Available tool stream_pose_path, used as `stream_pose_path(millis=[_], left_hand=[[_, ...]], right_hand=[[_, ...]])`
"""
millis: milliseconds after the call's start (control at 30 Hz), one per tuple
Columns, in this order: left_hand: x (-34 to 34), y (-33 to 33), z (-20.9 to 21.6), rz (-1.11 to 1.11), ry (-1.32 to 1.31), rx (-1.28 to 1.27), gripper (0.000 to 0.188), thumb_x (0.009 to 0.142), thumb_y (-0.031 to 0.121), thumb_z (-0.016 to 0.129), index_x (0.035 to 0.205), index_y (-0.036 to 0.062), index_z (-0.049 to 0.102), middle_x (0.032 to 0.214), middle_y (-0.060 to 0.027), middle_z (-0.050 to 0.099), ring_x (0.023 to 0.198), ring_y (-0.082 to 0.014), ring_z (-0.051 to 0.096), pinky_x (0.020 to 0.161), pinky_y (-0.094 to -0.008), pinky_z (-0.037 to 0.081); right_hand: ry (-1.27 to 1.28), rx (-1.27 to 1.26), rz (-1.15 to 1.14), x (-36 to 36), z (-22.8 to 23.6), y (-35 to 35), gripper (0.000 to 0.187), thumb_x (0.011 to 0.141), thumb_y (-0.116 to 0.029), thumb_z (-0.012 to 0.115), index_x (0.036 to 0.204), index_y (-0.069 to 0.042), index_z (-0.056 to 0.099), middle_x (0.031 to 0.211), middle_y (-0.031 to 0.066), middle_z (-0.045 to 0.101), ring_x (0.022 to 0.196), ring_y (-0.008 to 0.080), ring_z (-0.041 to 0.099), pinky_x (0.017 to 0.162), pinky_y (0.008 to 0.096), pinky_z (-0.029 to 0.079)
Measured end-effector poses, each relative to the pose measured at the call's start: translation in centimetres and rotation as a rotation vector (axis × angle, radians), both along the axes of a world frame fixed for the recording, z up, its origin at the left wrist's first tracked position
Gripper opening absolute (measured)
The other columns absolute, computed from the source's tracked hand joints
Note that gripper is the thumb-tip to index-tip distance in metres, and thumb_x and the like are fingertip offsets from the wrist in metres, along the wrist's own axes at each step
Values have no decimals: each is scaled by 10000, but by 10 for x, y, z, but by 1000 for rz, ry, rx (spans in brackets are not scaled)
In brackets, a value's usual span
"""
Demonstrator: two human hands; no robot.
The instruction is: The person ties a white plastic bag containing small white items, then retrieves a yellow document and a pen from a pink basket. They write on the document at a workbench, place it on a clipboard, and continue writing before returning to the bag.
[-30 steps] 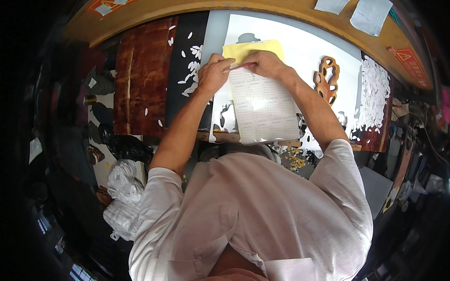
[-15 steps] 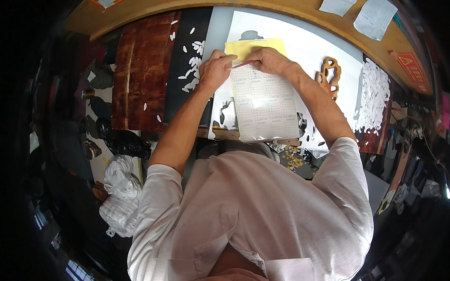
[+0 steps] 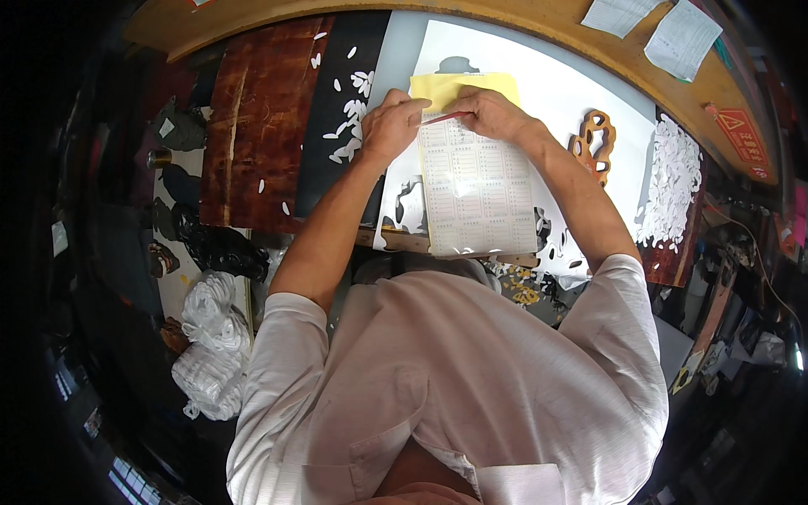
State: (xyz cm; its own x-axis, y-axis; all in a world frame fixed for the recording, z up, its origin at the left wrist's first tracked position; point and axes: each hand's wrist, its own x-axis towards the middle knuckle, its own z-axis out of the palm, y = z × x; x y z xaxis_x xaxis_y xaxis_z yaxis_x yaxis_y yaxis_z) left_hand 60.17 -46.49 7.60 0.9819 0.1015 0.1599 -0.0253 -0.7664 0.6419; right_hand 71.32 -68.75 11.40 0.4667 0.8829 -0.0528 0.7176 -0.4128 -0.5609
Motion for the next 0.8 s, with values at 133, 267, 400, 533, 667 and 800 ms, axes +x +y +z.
stream_pose_path(millis=[133,267,400,533,667,800], left_hand=[[1,-1,1,7,24,21,237,944,179,668,1134,253,789,1119,-42,675,937,-279,719,834,-396,579],[1,-1,0,14,4,17,229,952,195,658,1126,260,791,1120,-44,676,926,-286,720,831,-398,581],[1,-1,-2,11,1,22,227,960,202,651,1128,260,792,1118,-41,678,923,-288,719,831,-402,581],[2,-2,-2,20,1,23,224,966,203,647,1124,262,794,1114,-37,678,927,-283,719,833,-399,580],[1,-2,-1,28,-3,7,229,966,197,641,1119,266,796,1116,-36,677,938,-274,718,837,-395,579],[1,-2,0,19,0,15,235,948,184,653,1117,264,795,1118,-36,677,941,-272,718,837,-395,579]], right_hand=[[71,-49,-102,0,0,1,321,920,21,658,1209,-88,746,1100,147,702,997,328,689,929,396,560],[93,13,-88,-1,-1,0,288,941,6,649,1197,-84,746,1109,136,704,1010,324,681,938,393,554],[11,-39,20,2,-2,-2,250,1000,-48,626,1220,-91,737,1125,128,705,1020,302,681,946,382,545],[173,-1,-138,3,-2,-3,255,1001,-47,623,1223,-97,738,1121,123,704,1025,294,680,947,384,542],[95,85,-177,-2,-1,0,229,990,-84,656,1197,-101,753,1119,117,705,1011,291,680,925,381,546],[62,-11,-179,-8,0,5,228,976,-116,689,1192,-113,761,1096,110,700,995,290,681,896,377,550]])
